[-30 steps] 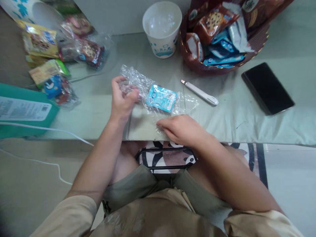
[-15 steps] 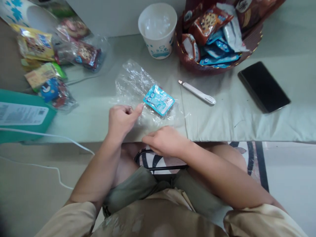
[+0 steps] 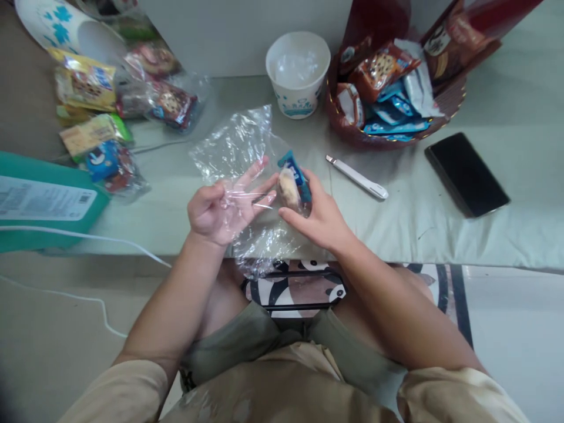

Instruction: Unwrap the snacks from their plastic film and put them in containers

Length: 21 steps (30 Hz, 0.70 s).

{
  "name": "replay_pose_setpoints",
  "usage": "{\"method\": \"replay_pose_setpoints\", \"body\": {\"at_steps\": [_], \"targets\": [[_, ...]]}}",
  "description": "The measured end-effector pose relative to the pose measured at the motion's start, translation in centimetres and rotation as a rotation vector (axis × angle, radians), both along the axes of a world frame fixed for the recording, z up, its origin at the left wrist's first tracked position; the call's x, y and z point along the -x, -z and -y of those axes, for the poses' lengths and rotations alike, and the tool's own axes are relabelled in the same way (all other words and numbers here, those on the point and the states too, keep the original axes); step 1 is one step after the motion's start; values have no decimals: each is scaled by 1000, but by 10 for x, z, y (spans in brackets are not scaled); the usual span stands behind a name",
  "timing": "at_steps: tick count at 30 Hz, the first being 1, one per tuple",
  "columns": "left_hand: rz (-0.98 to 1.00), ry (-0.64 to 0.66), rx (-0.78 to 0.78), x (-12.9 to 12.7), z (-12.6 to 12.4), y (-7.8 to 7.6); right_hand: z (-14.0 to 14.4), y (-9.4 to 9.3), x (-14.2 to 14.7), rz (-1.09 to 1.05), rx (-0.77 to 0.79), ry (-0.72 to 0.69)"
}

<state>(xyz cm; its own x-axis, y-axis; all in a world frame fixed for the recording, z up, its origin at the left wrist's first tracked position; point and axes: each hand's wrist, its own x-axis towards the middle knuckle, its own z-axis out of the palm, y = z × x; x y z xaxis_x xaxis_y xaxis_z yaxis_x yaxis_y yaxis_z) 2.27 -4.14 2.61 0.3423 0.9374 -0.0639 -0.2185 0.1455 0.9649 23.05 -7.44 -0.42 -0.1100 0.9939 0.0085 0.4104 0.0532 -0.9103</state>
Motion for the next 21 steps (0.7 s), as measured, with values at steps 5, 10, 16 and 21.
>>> {"method": "replay_pose_setpoints", "body": {"at_steps": [5,10,16,21], "targets": [[26,-14,61,9,-3,-5,0,0,10,-446,329,52],[142,-55,75,29,-13,-4,-2,-2,6,-540,253,47],[272,-171,200,28,-19,-8,-8,4,-5,-352,-4,117],[569,-232,309,19,-17,-9,-13,24,-9,-663,-13,116]]}}
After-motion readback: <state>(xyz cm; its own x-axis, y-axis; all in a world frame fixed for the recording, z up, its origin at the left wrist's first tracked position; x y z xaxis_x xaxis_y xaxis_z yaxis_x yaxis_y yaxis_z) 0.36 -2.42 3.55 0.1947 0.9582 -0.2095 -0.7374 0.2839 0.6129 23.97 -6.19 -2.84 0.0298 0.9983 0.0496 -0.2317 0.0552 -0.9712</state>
